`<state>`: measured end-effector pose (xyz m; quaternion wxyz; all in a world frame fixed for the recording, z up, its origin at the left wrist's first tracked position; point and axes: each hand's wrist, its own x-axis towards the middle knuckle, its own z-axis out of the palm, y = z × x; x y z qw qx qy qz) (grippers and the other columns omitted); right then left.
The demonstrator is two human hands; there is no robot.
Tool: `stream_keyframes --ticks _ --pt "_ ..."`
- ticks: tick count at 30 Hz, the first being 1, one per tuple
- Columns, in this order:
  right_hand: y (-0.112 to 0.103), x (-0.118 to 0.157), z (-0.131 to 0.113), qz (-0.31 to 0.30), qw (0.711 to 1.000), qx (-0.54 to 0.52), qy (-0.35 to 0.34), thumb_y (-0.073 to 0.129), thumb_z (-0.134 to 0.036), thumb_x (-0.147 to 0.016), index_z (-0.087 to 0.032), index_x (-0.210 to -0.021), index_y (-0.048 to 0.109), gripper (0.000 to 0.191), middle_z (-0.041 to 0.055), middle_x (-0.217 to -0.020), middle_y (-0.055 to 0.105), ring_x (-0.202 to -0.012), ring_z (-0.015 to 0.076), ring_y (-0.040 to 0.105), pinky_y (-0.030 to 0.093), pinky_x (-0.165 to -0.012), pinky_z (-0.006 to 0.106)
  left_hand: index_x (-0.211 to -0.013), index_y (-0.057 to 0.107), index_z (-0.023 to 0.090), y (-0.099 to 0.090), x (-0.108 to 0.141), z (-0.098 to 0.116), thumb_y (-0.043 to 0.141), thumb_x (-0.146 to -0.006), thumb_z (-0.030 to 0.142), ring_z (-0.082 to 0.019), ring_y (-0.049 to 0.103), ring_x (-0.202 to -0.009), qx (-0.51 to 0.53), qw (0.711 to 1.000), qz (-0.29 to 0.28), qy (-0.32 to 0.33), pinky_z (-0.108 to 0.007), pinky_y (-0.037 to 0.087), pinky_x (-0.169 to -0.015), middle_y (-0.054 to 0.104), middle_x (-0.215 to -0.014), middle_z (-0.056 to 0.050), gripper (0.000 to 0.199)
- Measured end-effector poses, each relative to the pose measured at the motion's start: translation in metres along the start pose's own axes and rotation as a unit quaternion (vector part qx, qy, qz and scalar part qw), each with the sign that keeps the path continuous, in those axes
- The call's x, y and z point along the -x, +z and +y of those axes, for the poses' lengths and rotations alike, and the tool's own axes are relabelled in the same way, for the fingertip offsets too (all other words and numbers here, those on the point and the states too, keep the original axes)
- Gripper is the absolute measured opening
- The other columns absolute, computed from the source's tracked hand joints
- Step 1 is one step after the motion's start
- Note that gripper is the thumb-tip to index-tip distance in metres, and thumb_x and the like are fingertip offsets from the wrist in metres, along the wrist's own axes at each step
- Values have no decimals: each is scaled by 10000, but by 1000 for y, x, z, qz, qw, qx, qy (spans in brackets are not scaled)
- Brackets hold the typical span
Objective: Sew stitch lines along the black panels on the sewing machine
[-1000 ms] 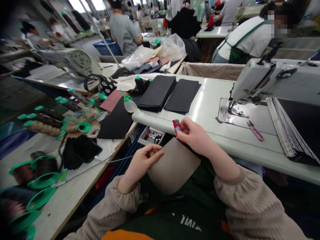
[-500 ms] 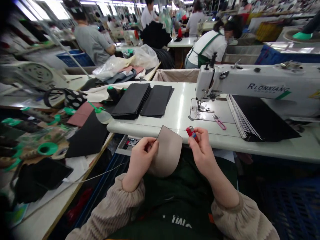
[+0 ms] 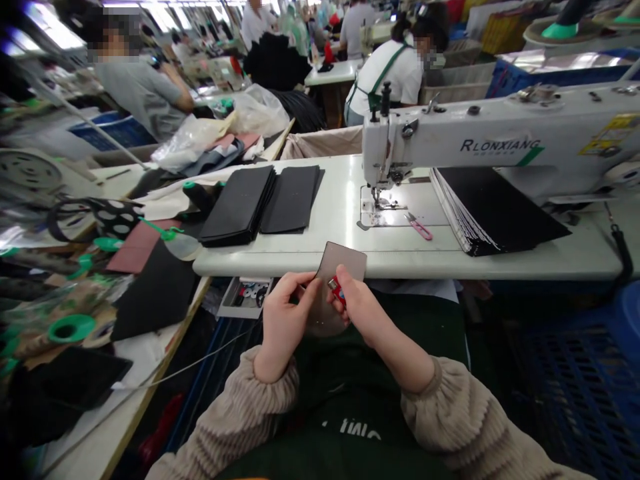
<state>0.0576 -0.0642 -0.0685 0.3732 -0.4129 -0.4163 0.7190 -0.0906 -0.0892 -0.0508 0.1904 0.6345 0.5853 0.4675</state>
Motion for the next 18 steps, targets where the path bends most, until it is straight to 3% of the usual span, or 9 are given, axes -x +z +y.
stream_keyframes --ticks 3,11,18 --pt "1 -5 -2 21 1000 -10 -3 372 -646 -925 -192 -597 519 579 -58 -414 348 -360 79 295 244 -373 228 -1011 705 205 2 1 3 614 -930 255 -98 515 -643 4 1000 -15 2 -222 431 -627 615 -827 8 132" --pt "6 -7 -9 34 998 -50 -20 375 -493 -923 -207 -505 439 511 -76 -366 248 -331 59 153 110 -350 226 -1017 709 204 6 4 6 608 -933 243 -99 521 -647 10 1000 -25 6 -226 443 -625 620 -846 1 137" --pt "5 -11 -3 40 997 -46 -39 413 -503 -899 -207 -513 432 486 -79 -378 251 -350 54 159 102 -359 218 -1014 707 201 8 5 9 611 -931 229 -105 550 -675 14 1000 -24 10 -227 449 -629 633 -851 -3 130"
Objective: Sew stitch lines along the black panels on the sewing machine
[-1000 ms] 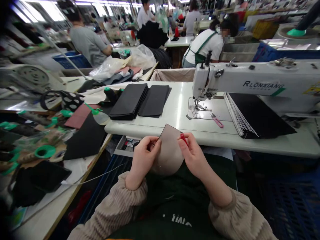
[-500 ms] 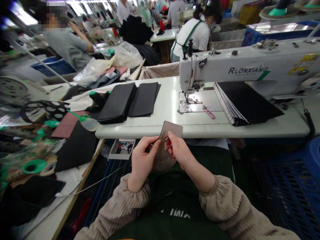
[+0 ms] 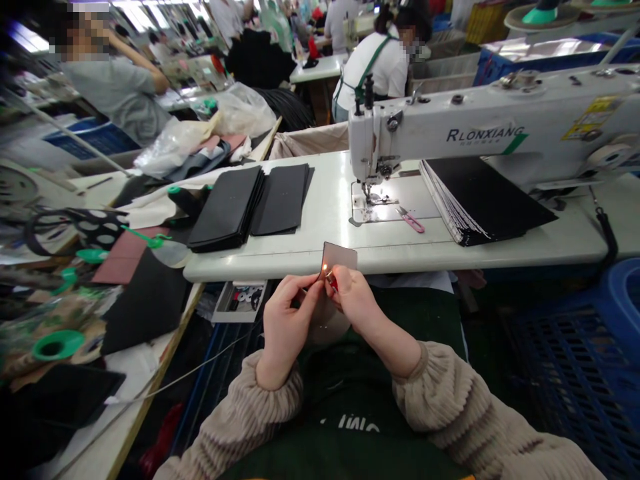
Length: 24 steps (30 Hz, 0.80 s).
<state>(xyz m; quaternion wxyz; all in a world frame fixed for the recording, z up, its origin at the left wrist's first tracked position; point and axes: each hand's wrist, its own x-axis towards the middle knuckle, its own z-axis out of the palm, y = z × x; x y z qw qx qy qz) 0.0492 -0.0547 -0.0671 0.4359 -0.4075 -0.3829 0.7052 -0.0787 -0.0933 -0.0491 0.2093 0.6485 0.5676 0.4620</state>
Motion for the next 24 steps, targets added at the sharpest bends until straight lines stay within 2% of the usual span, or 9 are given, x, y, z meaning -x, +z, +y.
stream_keyframes --ticks 12,19,22,24 --pt "0 -1 2 -13 1000 21 -16 410 -550 -906 -217 -514 412 515 -75 -391 270 -356 58 167 114 -370 236 -1037 708 202 0 1 -1 611 -930 261 -110 541 -668 1 1000 -6 -9 -232 456 -632 636 -864 -11 157" --pt "1 2 -3 -6 1000 5 16 363 -579 -924 -216 -526 435 544 -66 -395 280 -358 72 185 137 -375 249 -1037 712 207 -3 1 -2 600 -935 267 -110 537 -678 1 1000 -5 -18 -233 452 -646 635 -872 -11 163" --pt "-3 3 -8 6 999 33 -36 344 -657 -923 -204 -634 516 564 -53 -455 356 -412 90 293 226 -419 250 -1073 713 216 -5 1 -3 614 -925 276 -109 525 -666 12 1000 -3 -28 -231 447 -642 623 -847 -3 188" --pt "-6 3 -12 26 992 92 -87 509 -651 -869 -203 -695 527 480 -52 -529 416 -483 95 351 284 -470 244 -1103 712 223 -7 1 -4 617 -923 287 -111 519 -670 28 999 -6 -38 -229 445 -644 617 -837 -1 213"
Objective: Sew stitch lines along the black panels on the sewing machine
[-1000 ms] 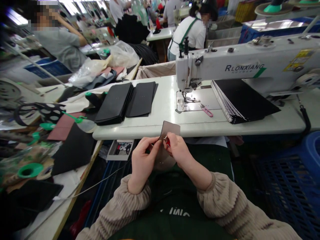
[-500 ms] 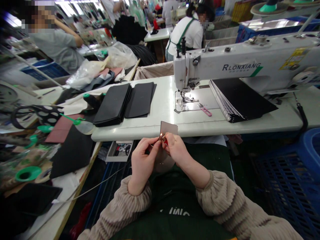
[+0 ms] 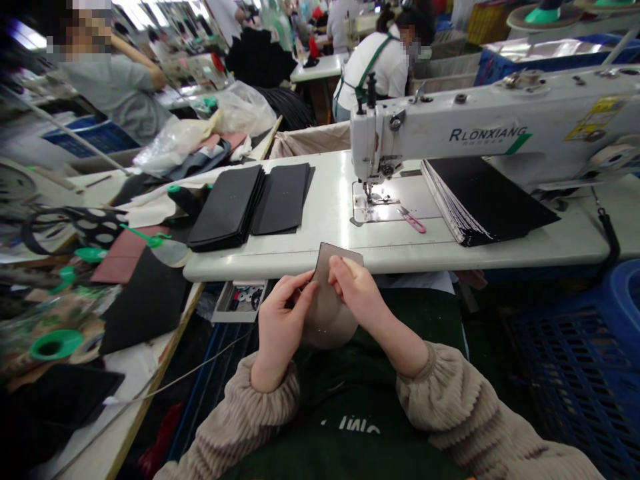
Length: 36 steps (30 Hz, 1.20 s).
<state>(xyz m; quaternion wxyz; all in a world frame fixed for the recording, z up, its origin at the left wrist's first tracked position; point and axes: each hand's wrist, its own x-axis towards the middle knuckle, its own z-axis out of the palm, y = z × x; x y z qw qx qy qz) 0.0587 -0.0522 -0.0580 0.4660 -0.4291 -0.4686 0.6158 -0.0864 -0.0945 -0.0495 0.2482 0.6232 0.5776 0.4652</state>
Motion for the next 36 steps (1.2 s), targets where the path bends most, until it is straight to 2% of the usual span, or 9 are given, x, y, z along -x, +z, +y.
stream_keyframes --ticks 2,4,10,14,18,26,30,36 --pt "-2 -1 -2 18 998 50 -29 684 -576 -784 -204 -717 517 413 -52 -604 458 -549 96 380 314 -511 238 -1114 715 228 -1 0 -1 615 -925 301 -118 523 -688 20 1000 -8 -13 -230 444 -649 614 -836 -2 226" --pt "-3 -2 -1 20 998 51 -25 737 -530 -751 -205 -725 507 400 -56 -629 460 -569 94 378 312 -517 236 -1119 720 230 -1 -1 -3 612 -926 317 -128 534 -712 40 999 -21 -25 -239 447 -665 613 -842 -8 238" --pt "0 -3 3 -17 999 -30 42 743 -526 -750 -208 -753 492 405 -79 -589 414 -512 73 321 245 -471 229 -1093 736 231 -5 -3 -8 631 -910 335 -142 546 -743 104 992 -53 -53 -248 452 -664 612 -853 -19 235" --pt "4 0 -3 -35 997 -61 38 682 -559 -801 -218 -734 461 412 -90 -542 367 -479 74 307 232 -456 233 -1088 730 216 -8 -6 -5 627 -910 346 -152 566 -772 129 987 -60 -74 -251 469 -679 641 -887 -28 243" --pt "5 4 -9 -45 996 -66 26 572 -576 -876 -224 -735 461 395 -86 -529 368 -463 84 324 274 -464 243 -1061 730 197 -9 -6 -2 632 -904 357 -163 588 -811 147 984 -57 -87 -256 488 -717 663 -915 -35 244" --pt "3 5 -4 -19 1000 8 -7 709 -470 -801 -214 -743 503 333 -73 -601 415 -530 86 362 292 -488 241 -1069 729 205 -12 -5 -1 615 -920 333 -169 605 -846 159 981 -72 -83 -265 499 -740 673 -940 -42 227" --pt "7 4 -5 -4 999 -31 14 696 -496 -804 -217 -716 472 369 -84 -561 379 -490 78 318 260 -457 243 -1066 735 205 -12 -4 0 624 -911 346 -175 610 -846 159 981 -78 -86 -273 506 -742 676 -934 -45 237" --pt "9 7 -8 -36 993 -106 40 644 -486 -855 -232 -705 404 380 -99 -505 347 -420 70 297 219 -412 238 -1079 727 188 -12 -3 -1 647 -892 376 -193 645 -884 211 966 -68 -131 -282 526 -774 713 -982 -59 277"
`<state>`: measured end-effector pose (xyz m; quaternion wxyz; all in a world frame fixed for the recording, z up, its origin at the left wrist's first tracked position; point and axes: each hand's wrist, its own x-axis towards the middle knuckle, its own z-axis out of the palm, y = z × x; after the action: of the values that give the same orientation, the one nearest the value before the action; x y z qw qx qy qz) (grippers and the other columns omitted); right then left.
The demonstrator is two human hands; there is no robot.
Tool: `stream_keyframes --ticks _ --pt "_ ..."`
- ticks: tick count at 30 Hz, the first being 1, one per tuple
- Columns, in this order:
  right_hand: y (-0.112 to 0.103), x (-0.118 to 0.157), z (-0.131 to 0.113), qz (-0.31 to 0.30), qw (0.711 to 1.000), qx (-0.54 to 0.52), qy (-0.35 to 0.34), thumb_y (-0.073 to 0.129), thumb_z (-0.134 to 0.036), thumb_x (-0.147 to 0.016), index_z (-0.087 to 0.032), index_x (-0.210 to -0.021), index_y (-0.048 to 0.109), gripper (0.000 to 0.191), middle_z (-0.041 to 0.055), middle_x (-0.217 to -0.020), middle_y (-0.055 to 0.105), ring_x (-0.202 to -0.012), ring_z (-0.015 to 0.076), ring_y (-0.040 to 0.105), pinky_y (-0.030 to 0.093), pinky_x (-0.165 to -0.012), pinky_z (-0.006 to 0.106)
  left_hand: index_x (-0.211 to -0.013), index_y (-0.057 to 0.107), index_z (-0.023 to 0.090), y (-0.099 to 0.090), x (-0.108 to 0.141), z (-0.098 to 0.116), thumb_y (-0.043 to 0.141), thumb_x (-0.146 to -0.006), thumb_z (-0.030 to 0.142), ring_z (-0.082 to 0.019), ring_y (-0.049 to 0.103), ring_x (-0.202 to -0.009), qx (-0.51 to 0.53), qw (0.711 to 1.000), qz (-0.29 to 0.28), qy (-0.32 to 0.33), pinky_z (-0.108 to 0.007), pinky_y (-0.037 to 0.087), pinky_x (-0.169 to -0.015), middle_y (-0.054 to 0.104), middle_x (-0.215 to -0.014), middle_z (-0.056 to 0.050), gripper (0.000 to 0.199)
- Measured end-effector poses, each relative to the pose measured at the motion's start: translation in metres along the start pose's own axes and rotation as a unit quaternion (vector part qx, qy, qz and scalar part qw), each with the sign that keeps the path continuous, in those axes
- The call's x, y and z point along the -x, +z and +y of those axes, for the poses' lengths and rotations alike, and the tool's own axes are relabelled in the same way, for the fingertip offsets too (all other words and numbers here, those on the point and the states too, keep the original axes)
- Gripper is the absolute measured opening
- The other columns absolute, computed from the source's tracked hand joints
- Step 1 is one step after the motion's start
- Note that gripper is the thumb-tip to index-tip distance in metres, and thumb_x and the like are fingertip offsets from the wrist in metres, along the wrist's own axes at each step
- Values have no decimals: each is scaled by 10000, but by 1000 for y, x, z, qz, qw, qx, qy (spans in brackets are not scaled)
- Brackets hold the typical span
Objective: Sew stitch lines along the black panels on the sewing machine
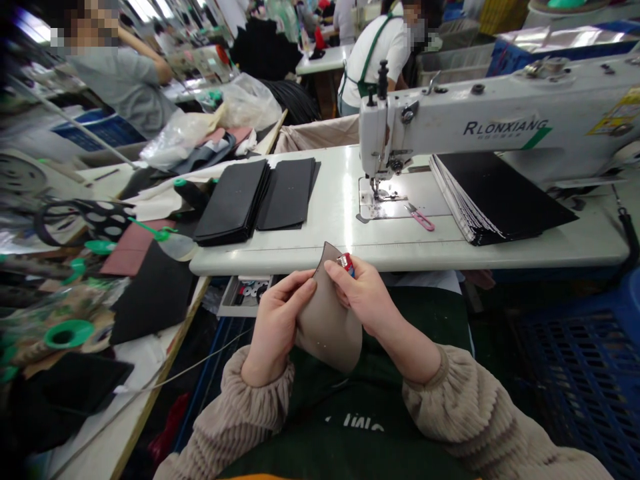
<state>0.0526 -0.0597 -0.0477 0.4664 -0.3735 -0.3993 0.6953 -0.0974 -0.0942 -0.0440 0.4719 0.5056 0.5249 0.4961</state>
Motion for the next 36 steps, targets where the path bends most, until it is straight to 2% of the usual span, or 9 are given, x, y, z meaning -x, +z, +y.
stream_keyframes --ticks 8,12,17,20,23,26,29,32,36 --pt "-25 -9 -20 58 978 195 -51 728 -492 -763 -218 -993 630 371 -49 -641 529 -516 96 407 299 -446 233 -1043 722 179 -10 -3 1 667 -871 404 -191 642 -860 5 999 -4 -41 -270 501 -759 723 -976 -58 289" --pt "-42 -24 -35 59 967 242 -54 720 -508 -766 -186 -761 622 336 -41 -580 494 -483 86 360 260 -432 246 -1064 695 196 -29 2 -1 681 -847 396 -206 621 -878 -86 987 -121 -60 -271 478 -750 696 -951 -33 296" --pt "-66 -48 -51 136 982 111 -67 776 -468 -726 -197 -762 561 348 -92 -481 364 -409 62 275 181 -388 229 -811 679 155 -77 3 -14 647 -841 441 -176 576 -735 -222 933 -248 -138 -242 430 -649 640 -775 5 290" --pt "-74 -61 -52 104 990 81 -51 759 -461 -752 -197 -798 551 340 -113 -458 321 -386 50 247 173 -374 210 -897 688 155 -119 -17 12 580 -863 531 -198 592 -758 -250 946 -165 -127 -247 449 -642 656 -821 -24 392" --pt "-71 -69 -48 84 990 98 -49 733 -473 -779 -195 -986 583 377 -121 -467 341 -385 53 259 203 -372 197 -997 701 159 -162 -52 78 590 -833 589 -211 608 -791 -404 913 10 -53 -256 475 -683 683 -869 -35 473" --pt "-65 -71 -41 77 988 123 -48 713 -483 -798 -205 -1153 561 477 -127 -470 341 -389 61 274 223 -380 199 -1047 710 178 -197 -98 154 545 -869 541 -206 613 -826 -582 783 206 71 -328 476 -831 671 -894 -7 437" --pt "-63 -72 -31 71 986 144 -35 690 -499 -813 -207 -1158 564 469 -123 -492 326 -405 62 273 223 -395 203 -1147 680 157 -218 -151 197 451 -931 492 -279 617 -977 -673 665 295 129 -416 450 -923 643 -945 -49 460" --pt "-62 -73 -19 67 982 177 -13 654 -527 -832 -215 -1125 570 435 -116 -514 326 -421 69 288 227 -411 210 -1243 641 158 -220 -202 185 406 -966 357 -326 574 -1089 -706 629 297 134 -484 418 -959 626 -1080 -111 414" --pt "-53 -68 -4 6 963 269 12 603 -514 -873 -208 -952 576 317 -70 -610 455 -519 94 418 346 -500 233 -1092 711 93 -197 -244 99 431 -951 263 -350 588 -1050 -733 651 183 76 -460 460 -870 621 -1065 -187 357"
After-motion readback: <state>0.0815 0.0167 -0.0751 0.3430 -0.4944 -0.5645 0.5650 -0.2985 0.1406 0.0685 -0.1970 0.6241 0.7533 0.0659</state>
